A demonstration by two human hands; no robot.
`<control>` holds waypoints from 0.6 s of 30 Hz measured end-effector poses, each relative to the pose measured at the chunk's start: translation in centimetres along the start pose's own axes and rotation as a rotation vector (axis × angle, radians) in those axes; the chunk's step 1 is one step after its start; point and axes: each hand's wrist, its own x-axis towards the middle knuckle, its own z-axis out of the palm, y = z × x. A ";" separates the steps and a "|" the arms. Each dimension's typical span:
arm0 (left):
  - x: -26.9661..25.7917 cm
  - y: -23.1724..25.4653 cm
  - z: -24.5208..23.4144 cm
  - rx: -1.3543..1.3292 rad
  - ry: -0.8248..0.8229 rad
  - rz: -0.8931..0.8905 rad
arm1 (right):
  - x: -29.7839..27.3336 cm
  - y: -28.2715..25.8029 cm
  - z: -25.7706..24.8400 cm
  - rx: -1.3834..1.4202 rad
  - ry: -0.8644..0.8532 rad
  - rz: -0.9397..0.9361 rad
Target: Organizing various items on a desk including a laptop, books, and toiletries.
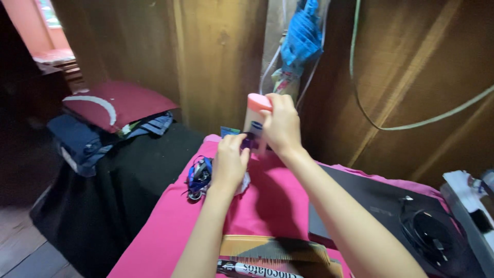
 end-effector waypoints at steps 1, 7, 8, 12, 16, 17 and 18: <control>-0.1 0.0 0.0 0.006 0.005 -0.004 | 0.0 0.0 -0.3 0.007 -0.004 -0.005; -0.5 -0.4 0.7 0.044 -0.041 0.015 | -0.1 1.6 -2.6 0.036 0.136 -0.042; -0.7 -0.4 0.7 0.061 -0.051 0.015 | -0.2 2.0 -3.0 0.014 0.140 -0.032; -0.5 -0.2 1.1 0.105 -0.067 0.017 | -0.9 4.6 -4.8 -0.005 0.083 0.034; -0.4 0.0 1.1 0.110 -0.060 0.020 | -3.0 6.8 -5.1 -0.053 0.010 0.089; -0.5 -0.1 1.2 0.113 -0.062 0.016 | -3.6 7.2 -5.2 -0.063 -0.019 0.116; -0.6 -0.1 1.3 0.116 -0.065 0.013 | -4.2 7.6 -5.2 -0.073 -0.049 0.144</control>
